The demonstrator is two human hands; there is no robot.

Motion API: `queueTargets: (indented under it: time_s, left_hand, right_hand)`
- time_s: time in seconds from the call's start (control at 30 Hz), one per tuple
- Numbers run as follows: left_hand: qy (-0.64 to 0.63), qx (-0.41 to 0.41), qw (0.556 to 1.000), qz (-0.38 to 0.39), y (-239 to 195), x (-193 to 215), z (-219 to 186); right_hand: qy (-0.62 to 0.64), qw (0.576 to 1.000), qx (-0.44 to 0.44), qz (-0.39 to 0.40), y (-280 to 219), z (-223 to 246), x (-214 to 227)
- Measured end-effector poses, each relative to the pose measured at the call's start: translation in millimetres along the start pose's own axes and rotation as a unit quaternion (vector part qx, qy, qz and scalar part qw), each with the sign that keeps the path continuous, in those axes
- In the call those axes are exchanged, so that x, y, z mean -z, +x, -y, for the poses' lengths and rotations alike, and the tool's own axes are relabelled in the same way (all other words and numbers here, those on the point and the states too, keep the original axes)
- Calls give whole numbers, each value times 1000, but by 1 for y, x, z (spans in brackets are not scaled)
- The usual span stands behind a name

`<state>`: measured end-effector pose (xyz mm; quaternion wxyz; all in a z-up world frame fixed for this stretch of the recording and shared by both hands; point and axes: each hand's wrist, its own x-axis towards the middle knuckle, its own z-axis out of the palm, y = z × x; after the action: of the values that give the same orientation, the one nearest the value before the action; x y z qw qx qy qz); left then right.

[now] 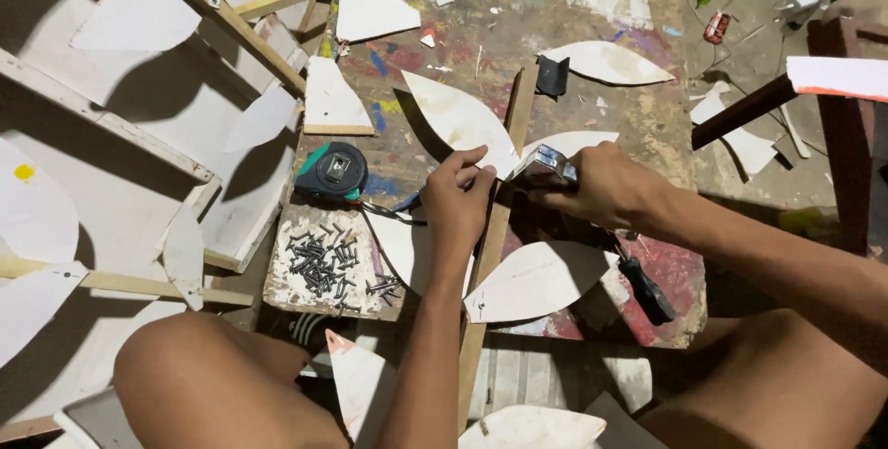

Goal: Attaching white leaf-shaped foam pieces to a wooden stick using a staple gun

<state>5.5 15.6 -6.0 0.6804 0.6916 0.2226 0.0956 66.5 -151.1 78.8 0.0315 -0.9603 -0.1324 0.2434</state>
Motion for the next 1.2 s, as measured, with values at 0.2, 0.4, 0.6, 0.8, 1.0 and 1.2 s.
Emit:
queueTargets:
  time_s: [0.2, 0.4, 0.6, 0.8, 1.0, 1.2]
  left_hand:
    - [-3, -2, 1000, 4, -6, 5, -8]
    - [-3, -22, 1000, 5, -7, 1, -12]
    - [-113, 124, 984, -52, -4, -8, -27]
    - [-88, 202, 975, -37, -1, 1, -42]
    - [-129, 117, 985, 7, 6, 2, -15]
    - [-67, 55, 996, -2, -1, 2, -12]
  right_hand:
    - [-34, 997, 69, -18, -8, -11, 22]
    - [-68, 998, -5, 3, -33, -81, 28]
    - [-60, 985, -161, -23, -61, -118, -4]
    - [-49, 979, -162, -111, -66, -137, -48]
    - [-87, 975, -107, -174, -55, -149, -73]
    - [-20, 968, -93, -230, -47, -141, -76]
